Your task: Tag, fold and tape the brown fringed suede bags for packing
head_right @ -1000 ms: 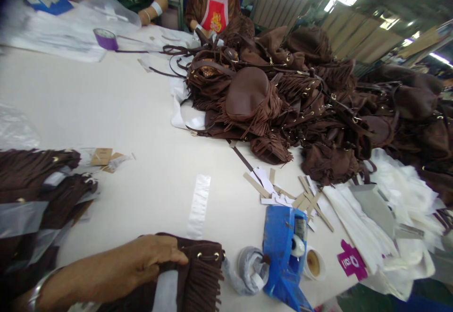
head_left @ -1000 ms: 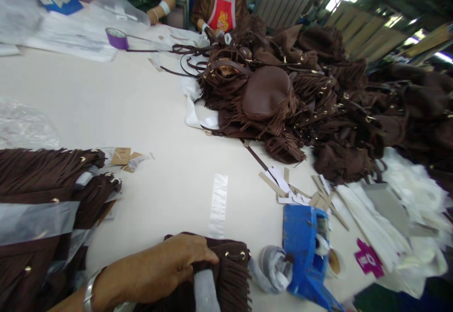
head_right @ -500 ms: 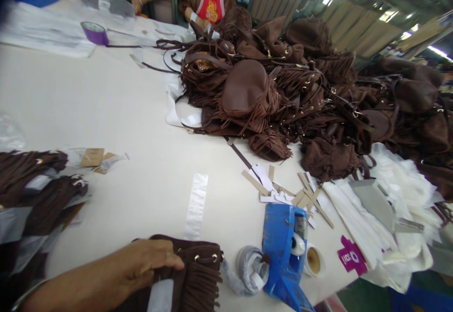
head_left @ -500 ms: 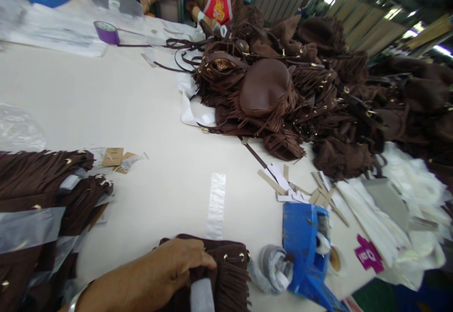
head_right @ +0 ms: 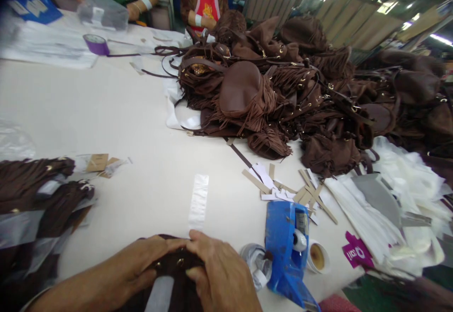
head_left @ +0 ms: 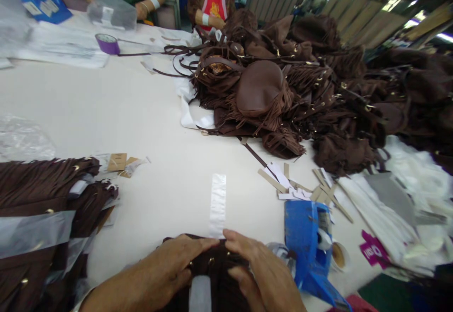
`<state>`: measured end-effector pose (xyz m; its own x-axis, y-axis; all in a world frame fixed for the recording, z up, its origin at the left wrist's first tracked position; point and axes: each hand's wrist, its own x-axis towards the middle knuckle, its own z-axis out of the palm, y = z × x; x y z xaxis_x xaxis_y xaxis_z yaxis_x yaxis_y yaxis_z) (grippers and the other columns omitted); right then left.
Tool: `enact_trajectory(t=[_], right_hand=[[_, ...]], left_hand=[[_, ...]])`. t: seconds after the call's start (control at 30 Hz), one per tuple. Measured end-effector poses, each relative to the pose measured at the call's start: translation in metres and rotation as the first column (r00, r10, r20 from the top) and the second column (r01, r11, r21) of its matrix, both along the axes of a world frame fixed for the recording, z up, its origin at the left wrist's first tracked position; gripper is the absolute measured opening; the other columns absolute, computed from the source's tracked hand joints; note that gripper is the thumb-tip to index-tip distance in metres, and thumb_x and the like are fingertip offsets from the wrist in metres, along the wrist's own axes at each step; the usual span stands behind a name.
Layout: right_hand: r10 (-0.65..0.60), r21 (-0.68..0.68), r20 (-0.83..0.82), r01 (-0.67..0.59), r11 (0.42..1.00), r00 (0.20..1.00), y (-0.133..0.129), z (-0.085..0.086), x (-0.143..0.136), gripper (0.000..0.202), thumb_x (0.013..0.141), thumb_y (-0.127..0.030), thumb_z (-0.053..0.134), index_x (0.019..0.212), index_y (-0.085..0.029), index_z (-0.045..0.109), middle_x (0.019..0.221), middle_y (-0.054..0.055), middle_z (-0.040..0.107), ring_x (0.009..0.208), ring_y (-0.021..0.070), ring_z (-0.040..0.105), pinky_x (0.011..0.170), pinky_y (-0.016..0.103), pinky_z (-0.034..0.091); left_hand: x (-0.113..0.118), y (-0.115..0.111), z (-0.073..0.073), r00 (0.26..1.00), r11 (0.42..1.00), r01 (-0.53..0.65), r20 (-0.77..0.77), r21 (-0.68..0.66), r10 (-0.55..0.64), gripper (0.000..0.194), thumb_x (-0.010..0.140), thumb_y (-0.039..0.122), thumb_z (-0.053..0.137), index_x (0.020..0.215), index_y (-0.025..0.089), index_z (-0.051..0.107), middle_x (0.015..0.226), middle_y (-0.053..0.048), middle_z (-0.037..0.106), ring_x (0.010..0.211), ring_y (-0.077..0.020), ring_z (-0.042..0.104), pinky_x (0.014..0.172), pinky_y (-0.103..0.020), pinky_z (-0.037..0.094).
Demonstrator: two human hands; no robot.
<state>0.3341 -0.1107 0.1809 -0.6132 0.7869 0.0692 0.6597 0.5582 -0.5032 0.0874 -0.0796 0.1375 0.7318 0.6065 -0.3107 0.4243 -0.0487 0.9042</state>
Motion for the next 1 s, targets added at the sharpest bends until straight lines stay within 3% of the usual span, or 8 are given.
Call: enact_trajectory(t=[0.07, 0.2, 0.3, 0.43, 0.57, 0.67, 0.77, 1.0], right_hand=[[-0.07, -0.163, -0.042, 0.062, 0.985, 0.997, 0.016, -0.013, -0.004, 0.037, 0.098, -0.02, 0.048, 0.134, -0.018, 0.046, 0.127, 0.011, 0.063, 0.114, 0.0208, 0.06, 0.096, 0.036, 0.052], [-0.053, -0.498, -0.05, 0.022, 0.867, 0.997, 0.032, -0.021, -0.014, 0.042, 0.089, -0.025, 0.065, 0.129, -0.025, 0.054, 0.115, 0.003, 0.068, 0.103, 0.0188, 0.063, 0.09, 0.03, 0.05], [-0.029, -0.551, -0.083, -0.022, 0.834, 0.996, 0.034, -0.011, -0.018, 0.018, 0.091, -0.02, 0.06, 0.109, -0.024, 0.063, 0.099, 0.0, 0.069, 0.093, 0.0155, 0.063, 0.083, 0.026, 0.047], [0.05, -0.589, -0.128, -0.116, 0.8, 0.991, 0.041, -0.002, -0.016, 0.007, 0.087, -0.016, 0.062, 0.092, -0.021, 0.065, 0.091, -0.001, 0.068, 0.087, 0.0141, 0.061, 0.08, 0.024, 0.044], [0.04, -0.864, -0.208, -0.202, 0.46, 0.977, 0.063, -0.023, -0.018, 0.012, 0.09, -0.027, 0.062, 0.084, -0.018, 0.066, 0.075, -0.003, 0.066, 0.068, 0.0099, 0.061, 0.063, 0.018, 0.044], [0.019, -0.952, -0.186, -0.185, 0.245, 0.982, 0.078, -0.043, -0.032, 0.013, 0.091, -0.026, 0.058, 0.088, -0.016, 0.066, 0.071, -0.004, 0.063, 0.058, 0.0076, 0.059, 0.056, 0.016, 0.044], [0.112, -0.976, -0.166, -0.179, 0.121, 0.98, 0.085, -0.052, -0.051, 0.01, 0.088, -0.025, 0.062, 0.085, -0.016, 0.065, 0.068, -0.005, 0.061, 0.055, 0.0062, 0.057, 0.053, 0.015, 0.044], [0.133, -0.981, -0.166, -0.15, -0.122, 0.977, 0.085, -0.069, -0.065, 0.01, 0.085, -0.015, 0.062, 0.075, -0.014, 0.061, 0.061, -0.008, 0.06, 0.049, 0.0038, 0.054, 0.048, 0.013, 0.041]], left_hand=[[-0.003, 0.0, 0.005, 1.0, 1.0, 0.003, -0.016, -0.023, -0.004, 0.077, 0.082, 0.006, 0.051, 0.146, 0.043, 0.032, 0.149, 0.003, 0.048, 0.134, -0.02, 0.044, 0.116, -0.041, 0.033], [-0.012, 0.0, 0.016, 0.995, 0.999, 0.009, -0.094, -0.052, -0.014, 0.075, 0.076, 0.007, 0.056, 0.14, 0.042, 0.04, 0.141, 0.004, 0.053, 0.128, -0.02, 0.048, 0.111, -0.038, 0.037], [-0.016, -0.001, 0.015, 0.976, 1.0, -0.016, -0.218, -0.009, 0.013, 0.044, 0.08, 0.009, 0.053, 0.117, 0.032, 0.059, 0.116, 0.001, 0.064, 0.107, -0.0205, 0.057, 0.093, -0.035, 0.045], [-0.011, -0.012, -0.002, 0.964, 0.983, -0.017, -0.258, 0.184, 0.065, 0.019, 0.083, 0.01, 0.053, 0.091, 0.023, 0.063, 0.094, 0.0, 0.067, 0.09, -0.0192, 0.057, 0.082, -0.032, 0.043], [-0.004, -0.034, -0.018, 0.976, 0.918, -0.091, -0.15, 0.387, 0.159, 0.016, 0.088, 0.015, 0.052, 0.089, 0.025, 0.064, 0.097, 0.0, 0.066, 0.091, -0.0173, 0.056, 0.08, -0.029, 0.043], [-0.006, -0.047, -0.017, 0.959, 0.821, -0.177, -0.091, 0.543, 0.267, 0.015, 0.095, 0.021, 0.05, 0.091, 0.026, 0.063, 0.089, 0.0, 0.064, 0.087, -0.0172, 0.054, 0.076, -0.03, 0.041], [-0.008, -0.052, -0.009, 0.96, 0.752, -0.188, -0.042, 0.631, 0.275, 0.012, 0.094, 0.017, 0.052, 0.091, 0.024, 0.061, 0.084, 0.0, 0.063, 0.086, -0.0166, 0.053, 0.08, -0.031, 0.04], [-0.014, -0.054, -0.015, 0.984, 0.727, -0.101, -0.042, 0.679, 0.175, 0.008, 0.094, 0.022, 0.056, 0.098, 0.026, 0.062, 0.093, 0.0, 0.07, 0.096, -0.0179, 0.059, 0.085, -0.031, 0.043]])
